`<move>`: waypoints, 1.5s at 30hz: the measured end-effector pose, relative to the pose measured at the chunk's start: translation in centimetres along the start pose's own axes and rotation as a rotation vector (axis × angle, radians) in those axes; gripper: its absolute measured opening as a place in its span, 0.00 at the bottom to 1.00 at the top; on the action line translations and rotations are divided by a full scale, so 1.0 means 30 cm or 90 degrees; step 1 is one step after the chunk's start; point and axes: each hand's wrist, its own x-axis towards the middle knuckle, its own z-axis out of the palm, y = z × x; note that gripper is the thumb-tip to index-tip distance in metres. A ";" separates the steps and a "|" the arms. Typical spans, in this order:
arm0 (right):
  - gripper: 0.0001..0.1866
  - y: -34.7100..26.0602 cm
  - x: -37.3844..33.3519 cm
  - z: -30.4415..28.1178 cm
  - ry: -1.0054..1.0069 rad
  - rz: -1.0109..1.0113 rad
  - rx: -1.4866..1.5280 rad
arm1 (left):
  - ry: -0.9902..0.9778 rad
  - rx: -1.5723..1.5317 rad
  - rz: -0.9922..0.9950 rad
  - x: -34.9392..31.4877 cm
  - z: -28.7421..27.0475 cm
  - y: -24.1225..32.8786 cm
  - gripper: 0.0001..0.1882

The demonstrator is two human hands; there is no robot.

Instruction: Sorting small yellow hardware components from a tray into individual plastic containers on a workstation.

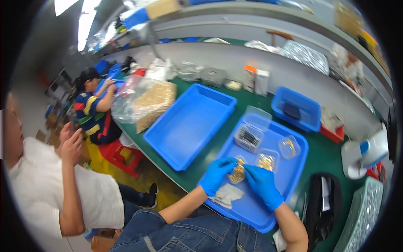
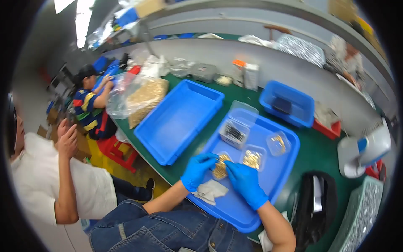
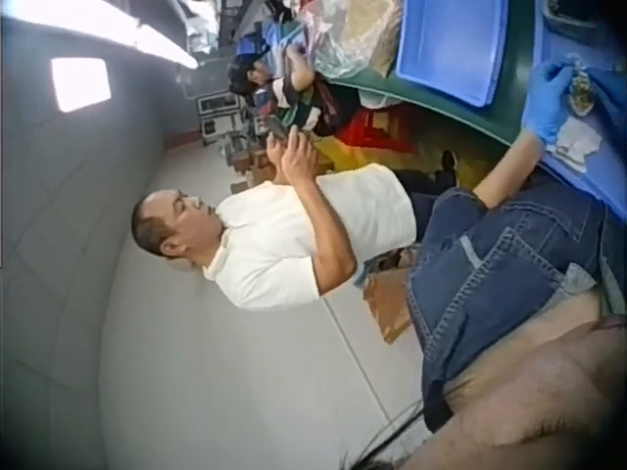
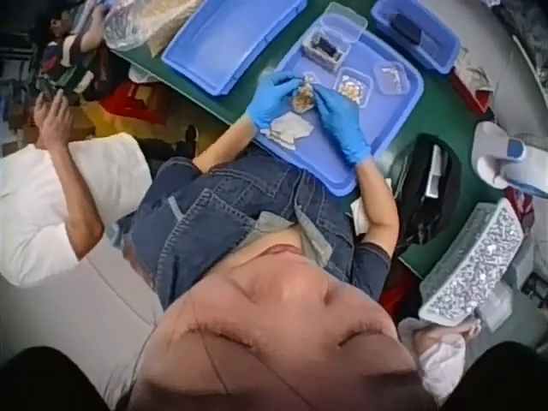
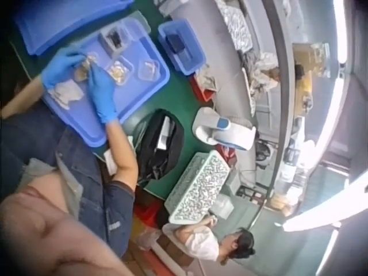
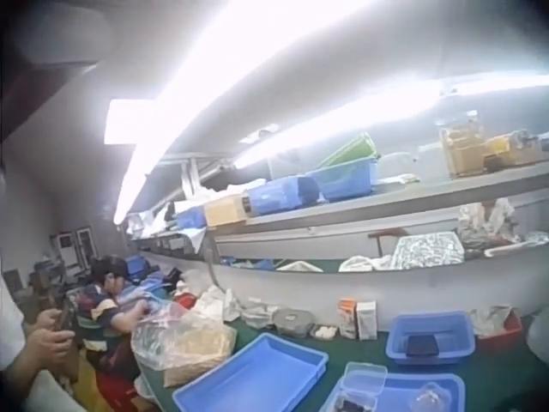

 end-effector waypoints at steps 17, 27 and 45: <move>0.13 0.095 -0.080 0.044 -0.059 0.104 0.102 | -0.087 -0.185 -0.008 -0.011 0.009 -0.023 0.10; 0.14 0.080 -0.074 0.037 -0.069 0.060 0.070 | -0.066 -0.026 0.088 -0.010 0.010 -0.027 0.07; 0.12 0.061 -0.090 0.014 -0.074 0.124 0.040 | -0.104 -0.096 0.076 0.002 0.024 -0.045 0.09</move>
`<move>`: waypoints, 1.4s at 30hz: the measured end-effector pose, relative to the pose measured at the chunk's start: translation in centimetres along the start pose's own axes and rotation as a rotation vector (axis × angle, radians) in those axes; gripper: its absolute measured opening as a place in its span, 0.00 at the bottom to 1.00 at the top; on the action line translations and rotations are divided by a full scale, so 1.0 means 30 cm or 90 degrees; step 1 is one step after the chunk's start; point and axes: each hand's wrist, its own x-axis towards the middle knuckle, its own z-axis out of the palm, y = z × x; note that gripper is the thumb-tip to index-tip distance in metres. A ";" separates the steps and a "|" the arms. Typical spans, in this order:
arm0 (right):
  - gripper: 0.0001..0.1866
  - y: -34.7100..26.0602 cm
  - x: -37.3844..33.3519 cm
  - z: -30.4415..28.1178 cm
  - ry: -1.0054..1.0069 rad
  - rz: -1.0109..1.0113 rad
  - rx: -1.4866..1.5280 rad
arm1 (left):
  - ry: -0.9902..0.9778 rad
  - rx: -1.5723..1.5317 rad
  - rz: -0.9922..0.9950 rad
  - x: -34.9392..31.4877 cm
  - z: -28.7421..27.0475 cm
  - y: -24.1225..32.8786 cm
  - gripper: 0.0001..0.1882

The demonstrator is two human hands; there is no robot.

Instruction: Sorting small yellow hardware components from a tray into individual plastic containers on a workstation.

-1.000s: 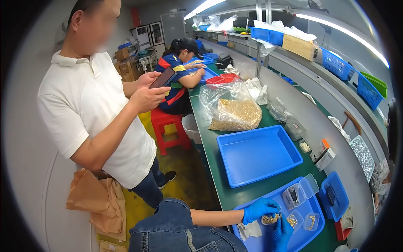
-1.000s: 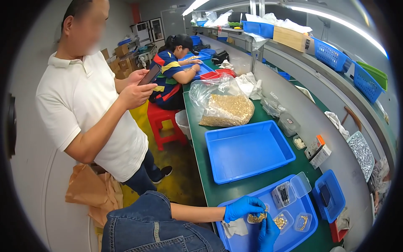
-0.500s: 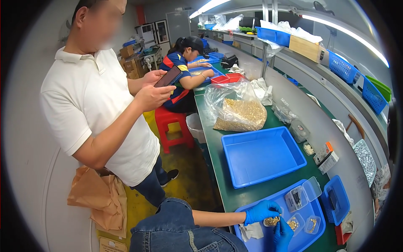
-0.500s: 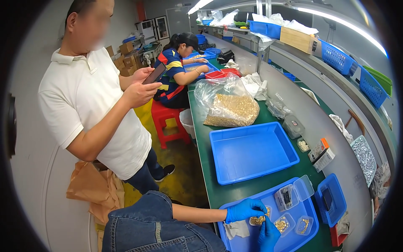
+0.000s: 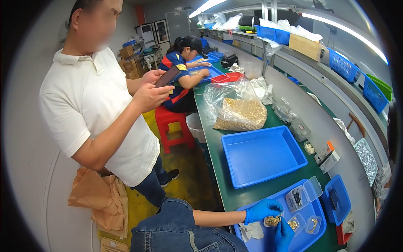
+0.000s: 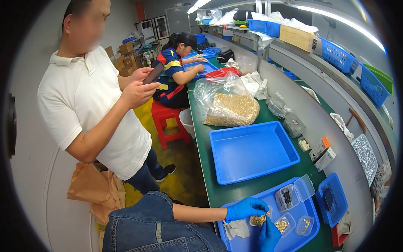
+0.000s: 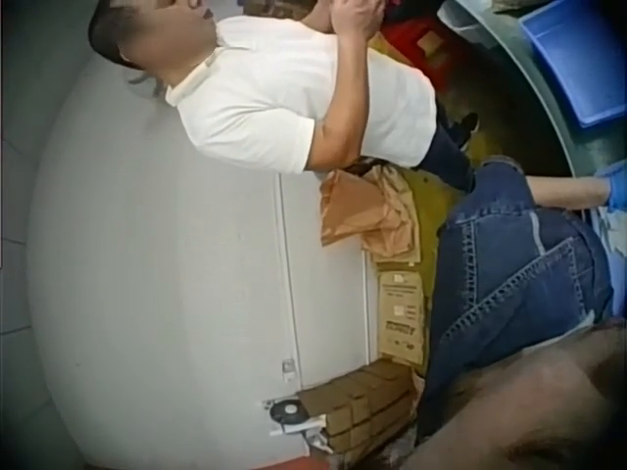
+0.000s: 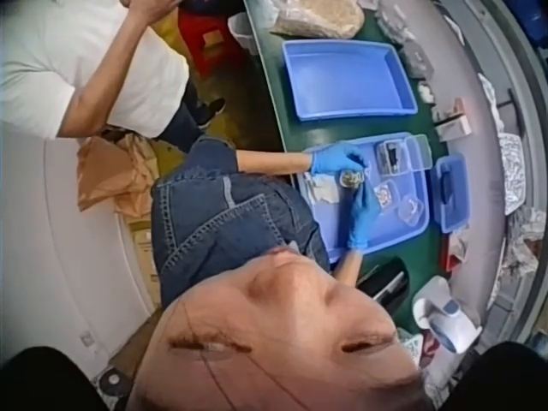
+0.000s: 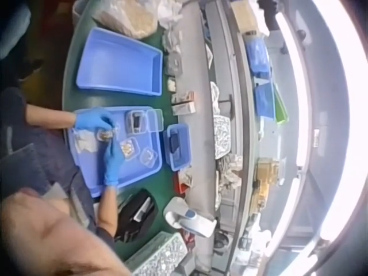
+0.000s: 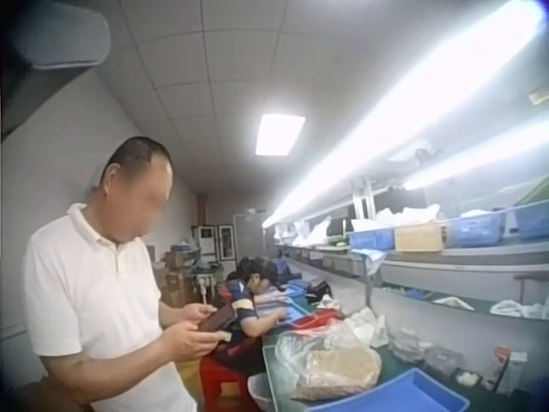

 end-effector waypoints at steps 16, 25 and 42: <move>0.14 -0.055 0.046 -0.044 0.034 -0.122 -0.037 | 0.060 0.031 -0.030 0.005 0.001 0.048 0.17; 0.14 -0.044 0.029 -0.033 0.004 -0.111 -0.053 | 0.058 0.060 0.001 -0.012 0.010 0.048 0.19; 0.13 -0.044 0.039 -0.030 0.047 0.020 0.136 | -0.129 1.022 0.255 0.072 -0.015 0.012 0.10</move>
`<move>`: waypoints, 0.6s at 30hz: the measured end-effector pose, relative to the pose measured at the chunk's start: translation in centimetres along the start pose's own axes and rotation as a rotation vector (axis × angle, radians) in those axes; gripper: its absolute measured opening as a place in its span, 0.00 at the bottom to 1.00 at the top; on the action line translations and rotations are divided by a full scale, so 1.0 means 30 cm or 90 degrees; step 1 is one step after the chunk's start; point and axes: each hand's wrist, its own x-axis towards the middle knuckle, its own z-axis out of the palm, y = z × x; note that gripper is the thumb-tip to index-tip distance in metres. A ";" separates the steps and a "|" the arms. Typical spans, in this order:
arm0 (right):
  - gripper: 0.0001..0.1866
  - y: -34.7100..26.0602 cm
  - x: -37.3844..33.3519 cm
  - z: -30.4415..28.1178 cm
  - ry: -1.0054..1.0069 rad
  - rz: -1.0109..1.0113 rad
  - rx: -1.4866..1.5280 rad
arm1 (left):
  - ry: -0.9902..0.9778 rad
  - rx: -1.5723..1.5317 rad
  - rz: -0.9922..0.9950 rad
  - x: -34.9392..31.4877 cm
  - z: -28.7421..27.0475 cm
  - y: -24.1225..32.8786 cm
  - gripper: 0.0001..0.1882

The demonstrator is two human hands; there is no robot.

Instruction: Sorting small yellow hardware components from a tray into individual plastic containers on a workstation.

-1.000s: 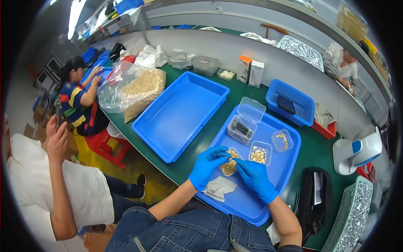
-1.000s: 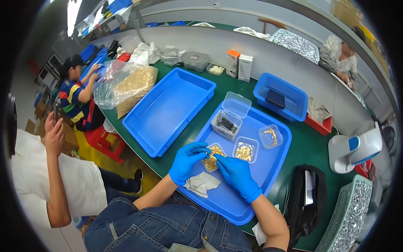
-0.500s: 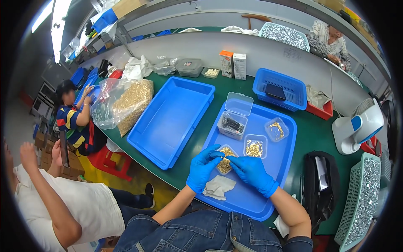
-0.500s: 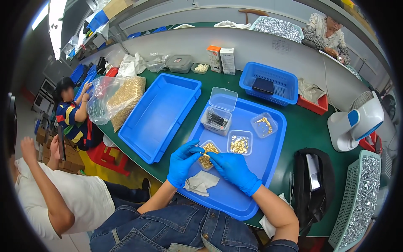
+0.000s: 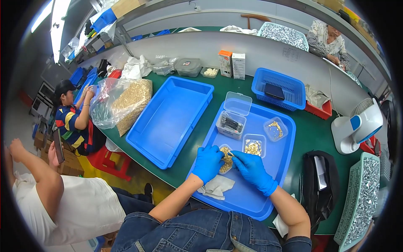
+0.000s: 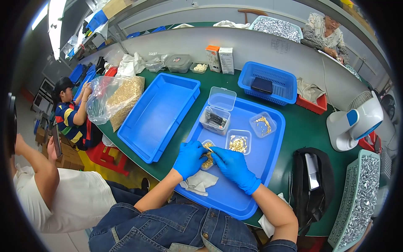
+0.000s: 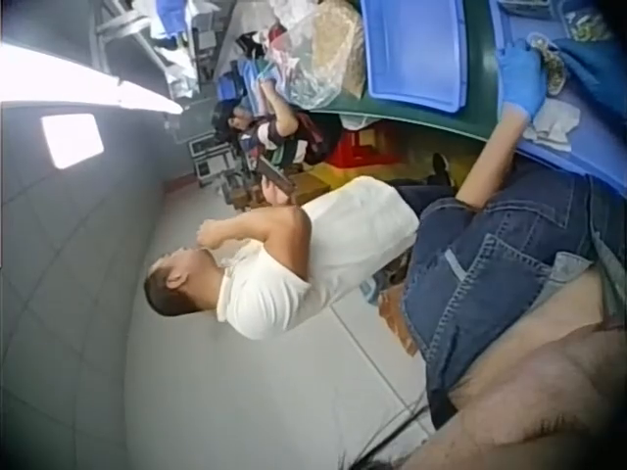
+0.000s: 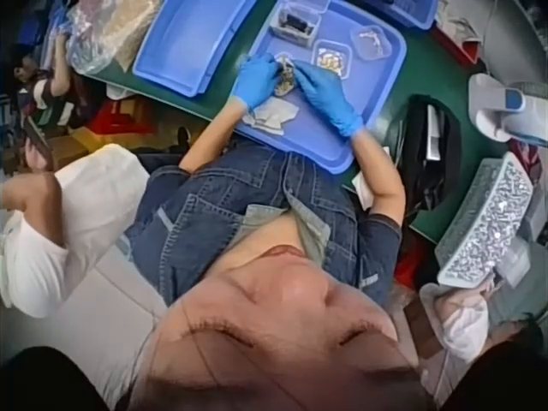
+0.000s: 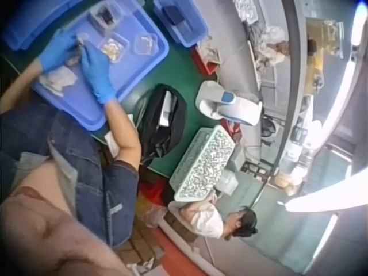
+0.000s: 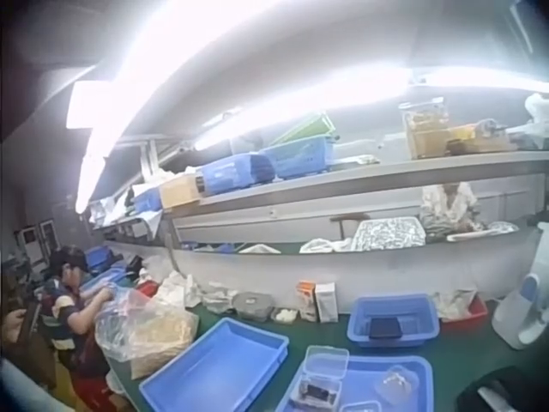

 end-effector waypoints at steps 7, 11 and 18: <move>0.12 -0.008 0.013 -0.008 0.021 -0.077 -0.047 | 0.037 -0.247 -0.112 -0.035 0.010 -0.007 0.09; 0.12 0.004 0.002 -0.003 0.001 -0.117 -0.100 | 0.054 -0.748 -0.306 -0.042 -0.024 -0.015 0.08; 0.12 0.014 -0.007 0.009 -0.034 -0.111 -0.128 | 0.071 -1.010 -0.388 -0.042 -0.053 -0.018 0.09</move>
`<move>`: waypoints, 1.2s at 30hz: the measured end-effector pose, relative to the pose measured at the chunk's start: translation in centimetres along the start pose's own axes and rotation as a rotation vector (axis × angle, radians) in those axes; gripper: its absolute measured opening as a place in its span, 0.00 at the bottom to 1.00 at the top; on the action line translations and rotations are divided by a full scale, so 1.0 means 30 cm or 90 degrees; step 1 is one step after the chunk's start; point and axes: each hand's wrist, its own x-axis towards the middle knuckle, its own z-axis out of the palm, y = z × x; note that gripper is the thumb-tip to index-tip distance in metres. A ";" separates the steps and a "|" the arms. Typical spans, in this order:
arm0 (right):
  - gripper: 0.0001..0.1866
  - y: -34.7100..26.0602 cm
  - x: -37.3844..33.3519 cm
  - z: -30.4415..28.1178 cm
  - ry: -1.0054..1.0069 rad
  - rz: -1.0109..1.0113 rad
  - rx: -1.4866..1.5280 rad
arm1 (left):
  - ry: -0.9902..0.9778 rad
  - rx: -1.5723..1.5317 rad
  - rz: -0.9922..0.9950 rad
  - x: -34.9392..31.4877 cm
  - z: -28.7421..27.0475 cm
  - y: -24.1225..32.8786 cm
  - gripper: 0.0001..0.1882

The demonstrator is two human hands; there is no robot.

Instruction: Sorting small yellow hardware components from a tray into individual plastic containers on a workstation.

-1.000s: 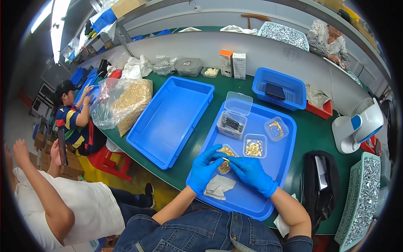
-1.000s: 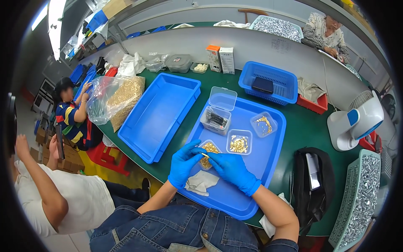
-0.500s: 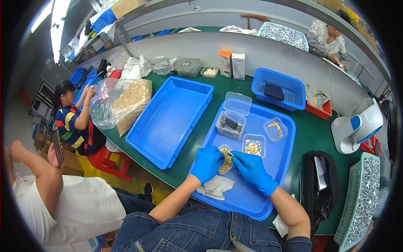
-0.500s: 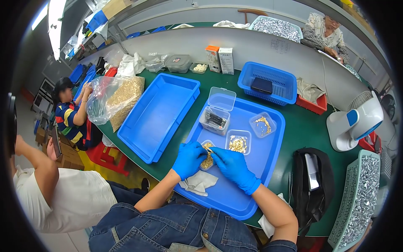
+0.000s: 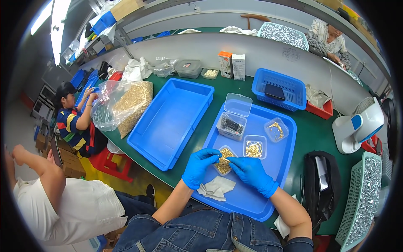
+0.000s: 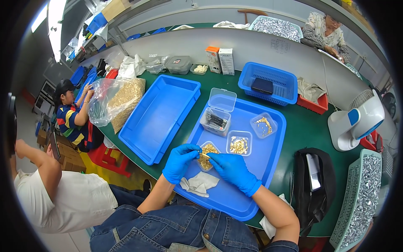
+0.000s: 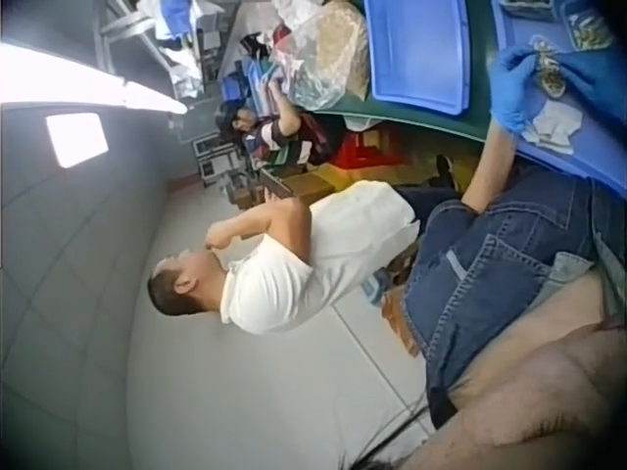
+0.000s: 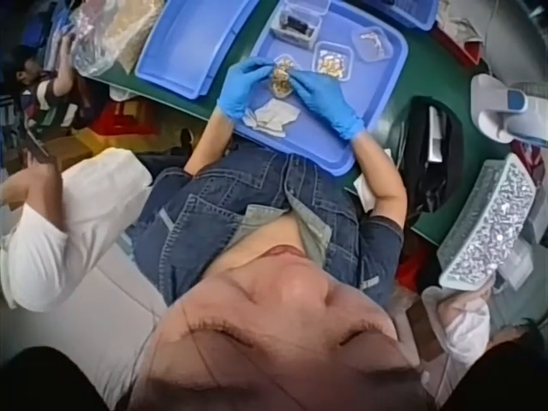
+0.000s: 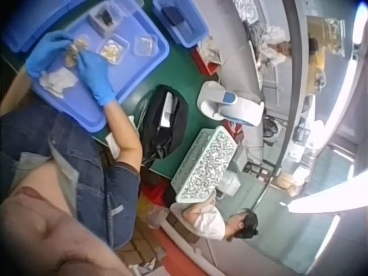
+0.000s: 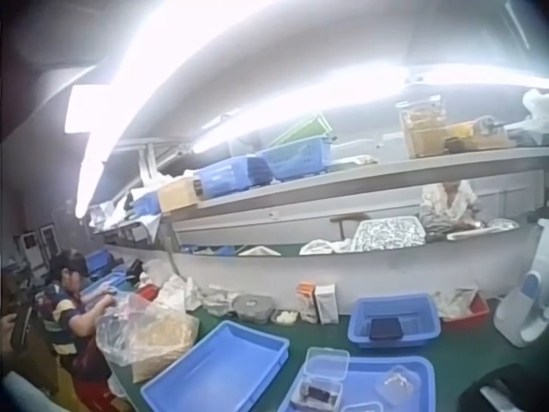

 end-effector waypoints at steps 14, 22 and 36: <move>0.12 0.003 -0.004 -0.003 -0.028 -0.009 -0.062 | -0.004 0.124 0.071 -0.034 0.034 0.021 0.15; 0.13 -0.007 0.001 -0.012 -0.091 0.006 -0.088 | -0.044 0.434 0.273 -0.035 0.038 0.013 0.17; 0.14 -0.017 0.017 -0.037 -0.008 0.200 0.379 | -0.014 0.859 0.332 0.000 0.030 -0.001 0.12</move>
